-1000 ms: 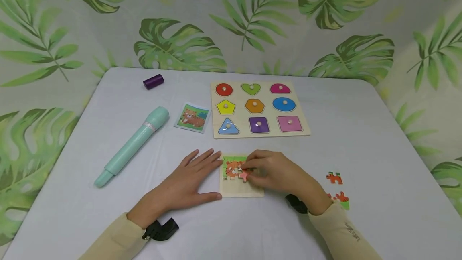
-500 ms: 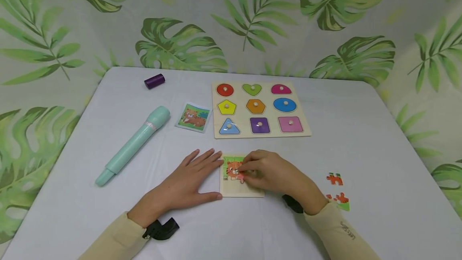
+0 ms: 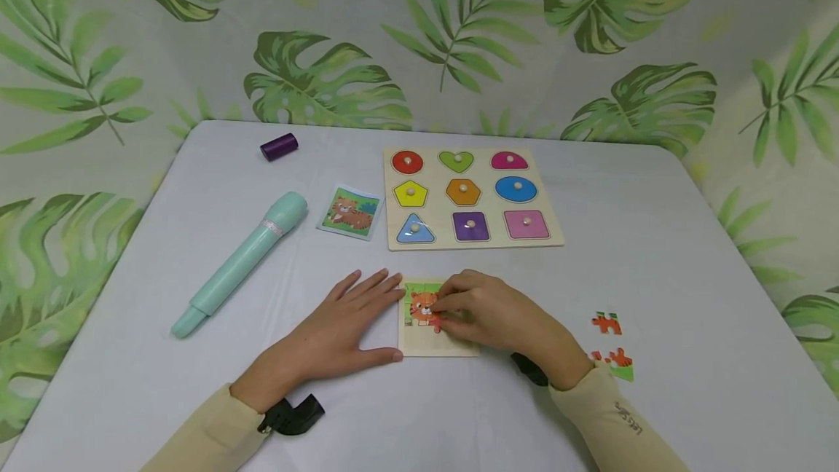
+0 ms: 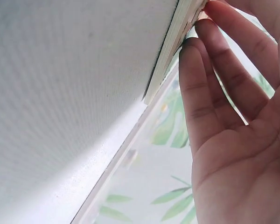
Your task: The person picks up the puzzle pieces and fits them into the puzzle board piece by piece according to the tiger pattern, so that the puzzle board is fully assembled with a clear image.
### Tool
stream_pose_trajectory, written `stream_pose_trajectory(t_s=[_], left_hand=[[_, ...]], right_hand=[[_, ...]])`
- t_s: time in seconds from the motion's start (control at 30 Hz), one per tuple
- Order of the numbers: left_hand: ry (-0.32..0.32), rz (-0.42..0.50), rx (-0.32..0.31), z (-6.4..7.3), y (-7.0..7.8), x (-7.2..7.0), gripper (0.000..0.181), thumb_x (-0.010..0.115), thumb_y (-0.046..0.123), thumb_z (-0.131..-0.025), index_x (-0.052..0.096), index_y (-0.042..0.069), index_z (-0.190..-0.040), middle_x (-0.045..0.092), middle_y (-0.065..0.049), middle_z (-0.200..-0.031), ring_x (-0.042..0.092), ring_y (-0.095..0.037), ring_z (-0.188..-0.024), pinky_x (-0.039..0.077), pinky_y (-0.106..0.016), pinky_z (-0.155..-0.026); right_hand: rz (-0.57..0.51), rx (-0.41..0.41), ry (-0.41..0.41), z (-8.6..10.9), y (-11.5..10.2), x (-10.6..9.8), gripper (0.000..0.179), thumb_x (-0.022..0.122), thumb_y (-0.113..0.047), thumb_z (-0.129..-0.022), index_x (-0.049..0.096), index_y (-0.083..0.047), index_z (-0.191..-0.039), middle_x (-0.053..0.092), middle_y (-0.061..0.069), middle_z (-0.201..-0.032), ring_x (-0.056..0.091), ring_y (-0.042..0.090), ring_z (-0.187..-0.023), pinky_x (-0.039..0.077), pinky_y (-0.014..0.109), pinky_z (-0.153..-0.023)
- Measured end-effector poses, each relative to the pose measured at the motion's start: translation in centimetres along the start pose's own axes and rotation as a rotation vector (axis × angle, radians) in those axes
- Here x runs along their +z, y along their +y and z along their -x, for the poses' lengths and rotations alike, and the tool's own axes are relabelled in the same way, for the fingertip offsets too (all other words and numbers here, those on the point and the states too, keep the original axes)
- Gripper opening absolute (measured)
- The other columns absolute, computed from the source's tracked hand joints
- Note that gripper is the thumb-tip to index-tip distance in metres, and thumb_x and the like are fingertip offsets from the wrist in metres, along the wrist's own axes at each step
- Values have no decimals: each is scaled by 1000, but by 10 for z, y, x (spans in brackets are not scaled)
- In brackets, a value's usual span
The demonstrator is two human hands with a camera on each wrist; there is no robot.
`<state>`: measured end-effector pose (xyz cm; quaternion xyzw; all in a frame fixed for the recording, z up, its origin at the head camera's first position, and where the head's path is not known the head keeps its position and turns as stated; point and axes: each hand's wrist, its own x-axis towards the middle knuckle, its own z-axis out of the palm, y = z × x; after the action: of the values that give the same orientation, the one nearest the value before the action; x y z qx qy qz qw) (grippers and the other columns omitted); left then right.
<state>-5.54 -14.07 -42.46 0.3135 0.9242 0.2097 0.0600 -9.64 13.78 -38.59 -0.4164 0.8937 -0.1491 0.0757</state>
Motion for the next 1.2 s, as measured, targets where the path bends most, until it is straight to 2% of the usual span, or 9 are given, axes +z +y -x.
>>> stream_pose_trajectory(t_s=[0.4,0.6,0.8,1.03,1.2], left_hand=[[8,-1,0,0,1,0,88,67,64,-91,39,17,-160,29,1,-170,17,-21,-160,10,-51,-131],[9,-11,9,-1,0,0,88,65,65,-92,38,17,-160,28,1,-170,17,-21,-160,10,-50,-131],[3,-6,-4,-1,1,1,88,66,65,-91,38,18,-161,28,1,-170,17,-21,-160,9,-50,-131],[4,2,-6,-1,1,1,89,67,65,-91,39,18,-160,28,1,-170,17,-21,-160,9,-50,-131],[7,1,-1,-1,1,1,89,67,64,-91,39,17,-160,29,1,-170,17,-21,-160,9,-50,-131]], right_hand=[[-18,18,-7,1,1,-1,29,81,-29,-91,80,-19,-118,72,-4,-115,63,13,-110,58,32,-98],[-17,-21,42,6,6,-5,36,80,-31,-91,75,-21,-126,72,-9,-117,64,10,-111,58,30,-98],[-35,-41,95,22,15,-14,31,82,-25,-89,77,-19,-120,70,-5,-119,64,14,-113,59,35,-97],[-57,6,153,46,27,-23,36,88,-19,-83,79,-18,-118,69,-4,-119,65,15,-112,62,35,-92],[-32,24,215,65,35,-28,40,91,-17,-78,78,-16,-116,70,-5,-118,66,15,-111,63,34,-89]])
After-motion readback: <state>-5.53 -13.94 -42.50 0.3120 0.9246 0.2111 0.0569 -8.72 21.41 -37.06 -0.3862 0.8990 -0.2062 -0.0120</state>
